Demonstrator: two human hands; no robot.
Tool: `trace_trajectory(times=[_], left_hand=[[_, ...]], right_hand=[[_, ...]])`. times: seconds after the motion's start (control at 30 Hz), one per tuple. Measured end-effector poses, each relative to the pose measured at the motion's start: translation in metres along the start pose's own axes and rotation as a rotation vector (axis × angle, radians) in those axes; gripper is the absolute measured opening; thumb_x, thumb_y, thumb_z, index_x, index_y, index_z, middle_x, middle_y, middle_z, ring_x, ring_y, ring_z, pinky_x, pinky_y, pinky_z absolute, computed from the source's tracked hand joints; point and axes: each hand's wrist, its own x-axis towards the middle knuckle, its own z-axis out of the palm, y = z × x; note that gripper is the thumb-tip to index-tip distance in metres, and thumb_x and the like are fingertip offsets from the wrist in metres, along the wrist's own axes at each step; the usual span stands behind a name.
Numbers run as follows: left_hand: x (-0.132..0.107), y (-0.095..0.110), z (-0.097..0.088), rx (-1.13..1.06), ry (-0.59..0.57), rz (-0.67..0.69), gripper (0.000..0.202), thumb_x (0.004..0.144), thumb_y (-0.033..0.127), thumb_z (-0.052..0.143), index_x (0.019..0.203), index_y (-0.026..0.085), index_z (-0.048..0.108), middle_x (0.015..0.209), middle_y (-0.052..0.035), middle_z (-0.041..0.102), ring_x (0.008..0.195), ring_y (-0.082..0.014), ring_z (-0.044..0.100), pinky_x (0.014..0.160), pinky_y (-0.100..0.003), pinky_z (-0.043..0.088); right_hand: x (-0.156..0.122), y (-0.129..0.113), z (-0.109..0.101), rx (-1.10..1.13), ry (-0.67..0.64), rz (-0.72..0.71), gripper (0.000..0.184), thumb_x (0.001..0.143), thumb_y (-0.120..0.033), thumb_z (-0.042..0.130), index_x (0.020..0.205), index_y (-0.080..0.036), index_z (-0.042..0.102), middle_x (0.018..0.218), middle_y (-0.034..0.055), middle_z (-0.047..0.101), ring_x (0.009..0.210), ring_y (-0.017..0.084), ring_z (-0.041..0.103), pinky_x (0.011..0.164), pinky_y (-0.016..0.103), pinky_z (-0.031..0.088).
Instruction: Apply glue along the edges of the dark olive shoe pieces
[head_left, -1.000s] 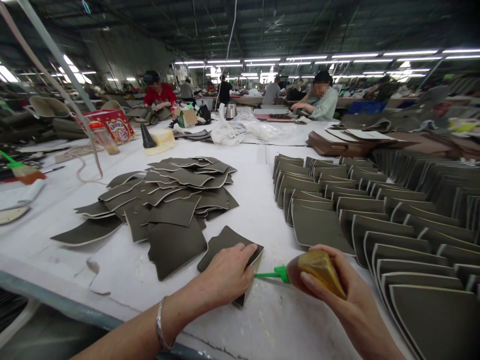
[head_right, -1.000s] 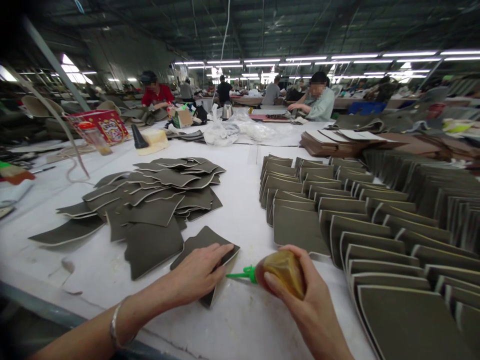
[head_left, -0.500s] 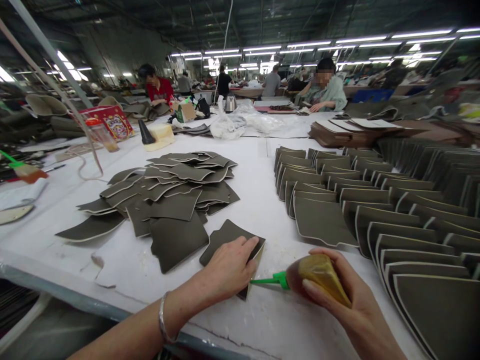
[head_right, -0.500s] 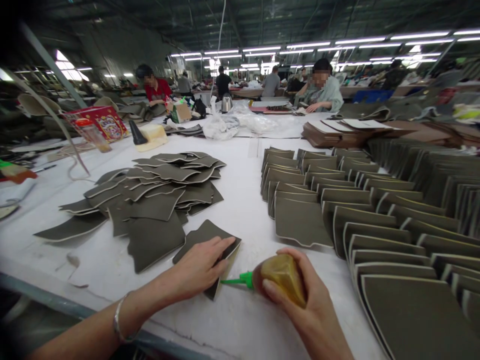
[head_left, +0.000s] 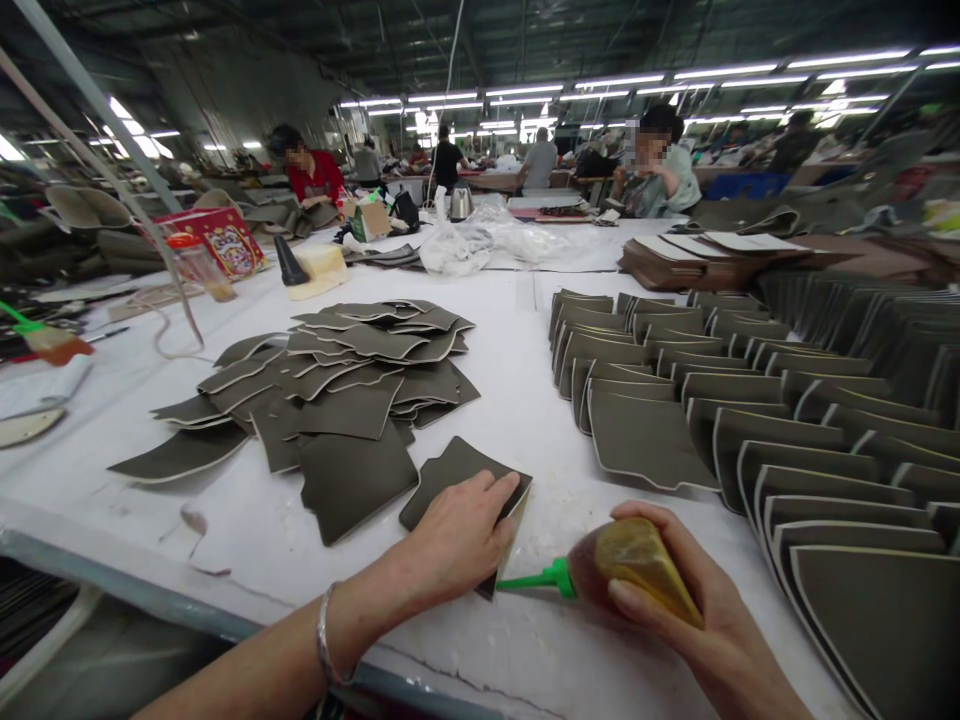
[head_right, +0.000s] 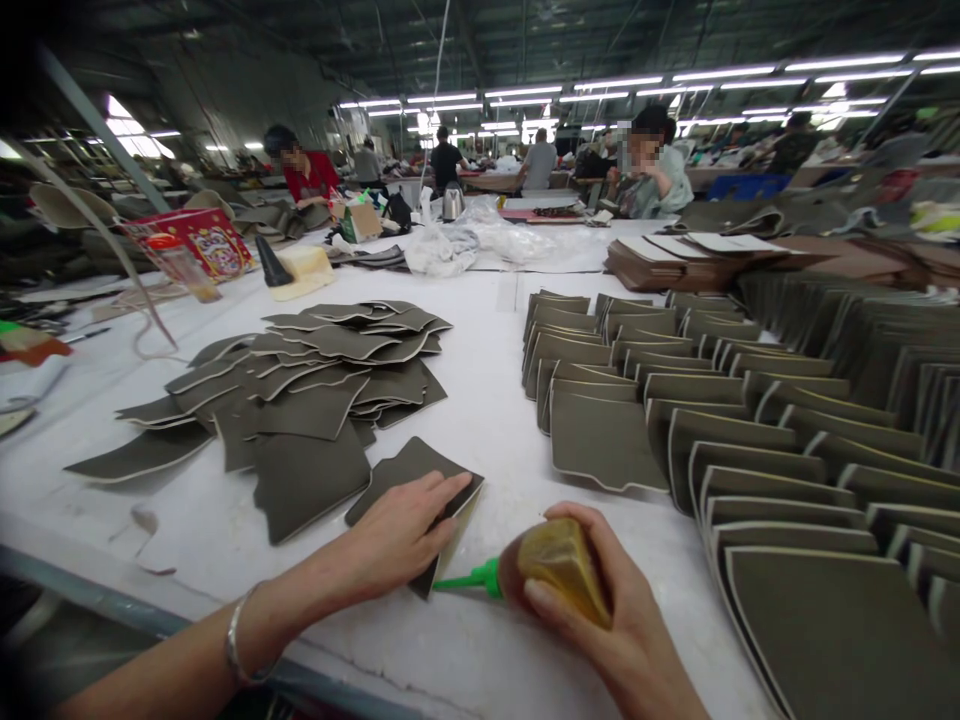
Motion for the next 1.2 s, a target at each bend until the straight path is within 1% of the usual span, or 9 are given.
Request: trace_trajectory(times=[0.1, 0.27, 0.33, 0.43, 0.47, 0.67, 0.87, 1.07, 1.2], left_hand=[[0.001, 0.000, -0.001, -0.001, -0.006, -0.003, 0.054, 0.091, 0.025, 0.037, 0.144, 0.018, 0.045, 0.113, -0.0093, 0.061, 0.101, -0.0267, 0.062, 0.091, -0.039, 0.049], [0.003, -0.001, -0.001, -0.026, -0.015, -0.005, 0.053, 0.090, 0.023, 0.036, 0.143, 0.020, 0.046, 0.111, -0.0085, 0.061, 0.100, -0.0259, 0.062, 0.090, -0.038, 0.048], [0.003, -0.001, -0.001, -0.034, -0.015, 0.001, 0.053, 0.090, 0.023, 0.036, 0.142, 0.020, 0.047, 0.110, -0.0084, 0.061, 0.099, -0.0262, 0.062, 0.089, -0.039, 0.049], [0.003, -0.003, -0.001, -0.047, -0.017, -0.001, 0.054, 0.089, 0.023, 0.037, 0.143, 0.020, 0.047, 0.111, -0.0086, 0.061, 0.098, -0.0261, 0.062, 0.088, -0.039, 0.049], [0.003, -0.003, 0.000, -0.049, -0.017, -0.001, 0.055, 0.089, 0.023, 0.037, 0.143, 0.020, 0.046, 0.111, -0.0088, 0.061, 0.098, -0.0261, 0.062, 0.088, -0.039, 0.048], [0.004, -0.003, -0.003, -0.069, -0.026, 0.002, 0.053, 0.091, 0.023, 0.037, 0.142, 0.020, 0.047, 0.110, -0.0092, 0.061, 0.099, -0.0258, 0.062, 0.089, -0.038, 0.048], [0.005, -0.003, -0.004, -0.071, -0.034, 0.000, 0.054, 0.089, 0.021, 0.037, 0.142, 0.019, 0.048, 0.111, -0.0098, 0.061, 0.098, -0.0274, 0.062, 0.089, -0.040, 0.048], [0.006, -0.003, -0.003, -0.092, -0.027, 0.003, 0.054, 0.088, 0.021, 0.037, 0.142, 0.019, 0.047, 0.112, -0.0098, 0.061, 0.100, -0.0279, 0.062, 0.090, -0.041, 0.048], [0.006, -0.002, -0.005, -0.101, -0.038, -0.005, 0.054, 0.088, 0.021, 0.038, 0.141, 0.019, 0.049, 0.112, -0.0100, 0.061, 0.100, -0.0280, 0.062, 0.089, -0.041, 0.048]], right_hand=[[0.013, 0.009, -0.009, -0.070, 0.013, -0.063, 0.047, 0.082, -0.051, 0.070, 0.118, -0.028, 0.050, 0.098, -0.0015, 0.062, 0.083, 0.020, 0.061, 0.072, 0.025, 0.046], [0.031, 0.020, -0.022, -0.199, 0.181, -0.176, 0.048, 0.081, -0.053, 0.072, 0.116, -0.026, 0.053, 0.099, 0.0014, 0.060, 0.082, 0.021, 0.060, 0.071, 0.027, 0.048], [0.029, 0.021, -0.023, -0.199, 0.139, -0.174, 0.048, 0.082, -0.053, 0.072, 0.118, -0.027, 0.052, 0.100, 0.0012, 0.060, 0.083, 0.020, 0.061, 0.071, 0.026, 0.049], [0.026, 0.023, -0.023, -0.133, -0.039, -0.116, 0.049, 0.084, -0.051, 0.071, 0.122, -0.028, 0.049, 0.105, 0.0017, 0.061, 0.090, 0.021, 0.061, 0.072, 0.025, 0.050], [0.026, 0.023, -0.023, -0.115, -0.063, -0.105, 0.050, 0.084, -0.051, 0.071, 0.122, -0.028, 0.048, 0.106, 0.0017, 0.061, 0.091, 0.022, 0.061, 0.073, 0.025, 0.050], [0.037, 0.024, -0.024, -0.162, 0.165, -0.146, 0.052, 0.079, -0.055, 0.074, 0.118, -0.027, 0.053, 0.099, 0.0005, 0.061, 0.081, 0.021, 0.061, 0.070, 0.027, 0.048], [0.028, 0.014, -0.016, -0.074, 0.042, -0.059, 0.050, 0.082, -0.055, 0.070, 0.120, -0.029, 0.050, 0.095, -0.0018, 0.062, 0.082, 0.021, 0.061, 0.072, 0.027, 0.046], [0.043, 0.025, -0.023, -0.137, 0.183, -0.147, 0.054, 0.077, -0.055, 0.075, 0.118, -0.026, 0.052, 0.099, 0.0018, 0.060, 0.082, 0.023, 0.060, 0.071, 0.031, 0.047], [0.037, 0.030, -0.024, -0.174, 0.186, -0.179, 0.052, 0.078, -0.054, 0.075, 0.118, -0.028, 0.053, 0.101, 0.0019, 0.060, 0.083, 0.022, 0.059, 0.070, 0.028, 0.048]])
